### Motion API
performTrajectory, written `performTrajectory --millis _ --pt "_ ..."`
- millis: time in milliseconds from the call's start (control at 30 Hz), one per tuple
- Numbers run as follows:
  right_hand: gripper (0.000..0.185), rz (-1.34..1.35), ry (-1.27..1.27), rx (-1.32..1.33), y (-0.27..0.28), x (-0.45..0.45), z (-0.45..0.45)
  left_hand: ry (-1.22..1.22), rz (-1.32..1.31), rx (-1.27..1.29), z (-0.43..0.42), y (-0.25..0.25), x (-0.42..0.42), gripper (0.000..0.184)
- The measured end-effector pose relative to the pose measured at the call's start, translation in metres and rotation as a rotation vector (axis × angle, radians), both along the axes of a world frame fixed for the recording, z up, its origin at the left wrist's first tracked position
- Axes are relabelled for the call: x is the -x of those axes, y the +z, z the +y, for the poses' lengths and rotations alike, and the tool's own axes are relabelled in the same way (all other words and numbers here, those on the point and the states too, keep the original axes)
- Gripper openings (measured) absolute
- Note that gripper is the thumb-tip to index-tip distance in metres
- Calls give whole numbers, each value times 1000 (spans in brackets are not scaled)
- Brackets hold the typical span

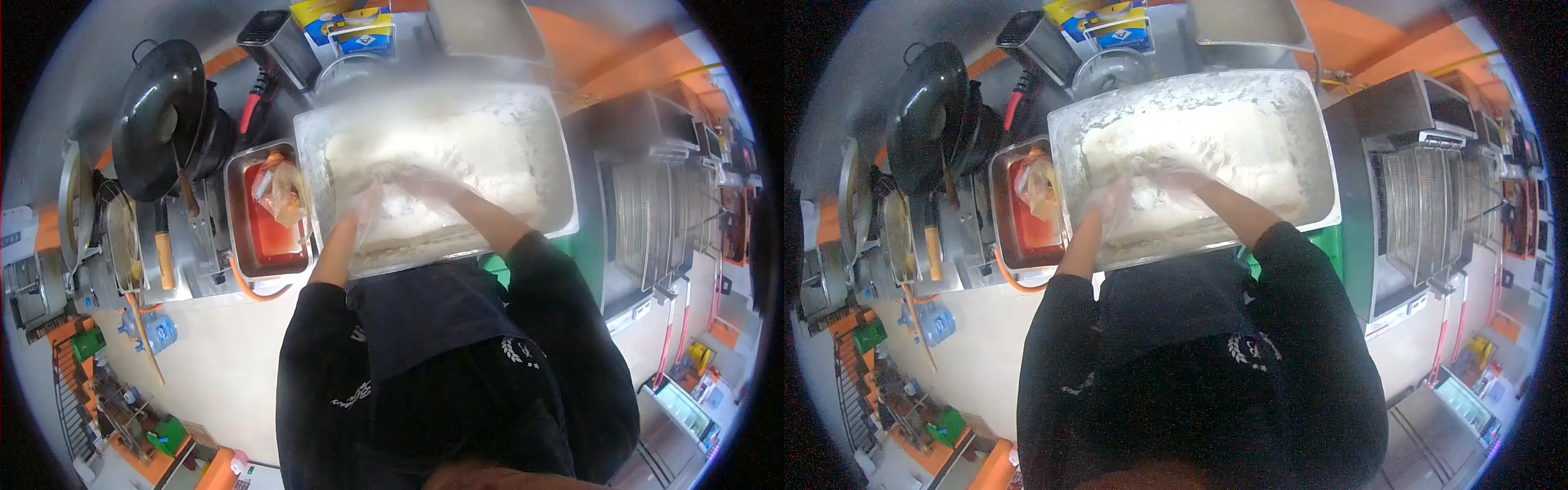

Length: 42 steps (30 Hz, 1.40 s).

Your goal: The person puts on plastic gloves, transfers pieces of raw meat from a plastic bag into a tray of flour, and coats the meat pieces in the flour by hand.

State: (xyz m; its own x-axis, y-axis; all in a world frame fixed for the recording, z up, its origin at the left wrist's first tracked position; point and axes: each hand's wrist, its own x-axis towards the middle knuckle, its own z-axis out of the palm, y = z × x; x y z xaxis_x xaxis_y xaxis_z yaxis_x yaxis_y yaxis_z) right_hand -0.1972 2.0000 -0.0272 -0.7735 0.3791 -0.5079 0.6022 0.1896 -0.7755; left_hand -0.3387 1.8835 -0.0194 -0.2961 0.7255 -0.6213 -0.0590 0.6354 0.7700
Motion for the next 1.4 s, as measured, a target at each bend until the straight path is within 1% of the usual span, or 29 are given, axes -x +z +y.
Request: performTrajectory --millis 33,67,133,200,233,300,367,400,433,467,533,600,633,700,767,867,900,933,1000,1033,1100,1133,1167,1200,1233,1267,1300,1367,1400 --pt "53 104 -123 321 12 -5 -2 116 -164 -59 2 2 -4 51" --pt "53 118 -133 282 15 -8 1 222 -308 -103 4 4 -6 52" --pt "53 141 -147 207 17 -17 12 330 -393 -122 4 9 -6 53" --pt "55 -21 -2 146 -21 -26 27 353 -418 -137 1 3 -3 55" --pt "56 -103 65 117 -43 -30 27 310 -386 -144 -1 -8 -1 55" --pt "69 -32 84 28 -70 -33 5 182 -240 -178 -3 -17 -4 56" --pt "79 -87 -8 201 -42 -27 -8 14 -4 -241 -4 -23 -9 57" --pt "84 -116 -59 281 -26 -25 -15 -2 32 -249 -3 -28 -6 57" --pt "86 -72 -65 257 -18 -28 -14 -9 63 -254 -6 -35 0 57" --pt "87 -28 -68 233 -15 -31 -12 -9 84 -252 -9 -41 7 58" --pt "80 -68 -219 469 -60 -41 7 195 -133 -134 -19 -80 28 61" --pt "77 -103 -276 581 -74 -43 9 126 -82 -12 -28 -81 26 62" --pt "77 -115 -254 573 -62 -37 1 -41 79 46 -35 -58 12 62" --pt "77 -145 -210 562 -32 -24 -22 -138 128 64 -30 -26 -3 61" --pt "77 -177 -162 555 -2 -15 -34 6 -92 -18 -20 -4 -8 60" --pt "73 -133 -77 267 41 -31 -20 237 -421 -139 -9 12 -6 58" --pt "69 41 -56 292 93 -34 -17 99 -205 30 -7 10 2 57" --pt "67 -7 -2 301 74 -36 -12 -41 12 196 -7 6 16 55" --pt "63 -101 84 321 5 -41 -2 -89 228 297 -15 -15 18 51" --pt "56 -68 308 231 -7 -46 2 7 226 225 -26 -42 9 48" --pt "56 78 346 -101 -74 -33 -13 127 249 99 -32 -110 -2 45" --pt "53 70 335 -158 -76 -27 -13 154 278 45 -27 -150 -2 44" --pt "50 59 322 -214 -79 -21 -13 100 287 -3 -24 -154 7 43" --pt "44 -30 279 -164 -44 -15 -4 48 296 -52 -21 -158 17 43" --pt "38 -119 237 -114 -6 -9 6 -85 285 -97 -23 -134 45 44" --pt "33 -209 199 -68 12 -2 16 -100 205 -103 -17 -131 55 47" --pt "32 -384 473 -563 -50 1 40 -113 125 -106 -12 -127 65 50" --pt "34 -309 215 -709 -108 -9 71 72 -172 -34 21 -174 68 60" --pt "36 -57 -280 -324 -106 -17 75 157 -320 1 40 -197 68 65"
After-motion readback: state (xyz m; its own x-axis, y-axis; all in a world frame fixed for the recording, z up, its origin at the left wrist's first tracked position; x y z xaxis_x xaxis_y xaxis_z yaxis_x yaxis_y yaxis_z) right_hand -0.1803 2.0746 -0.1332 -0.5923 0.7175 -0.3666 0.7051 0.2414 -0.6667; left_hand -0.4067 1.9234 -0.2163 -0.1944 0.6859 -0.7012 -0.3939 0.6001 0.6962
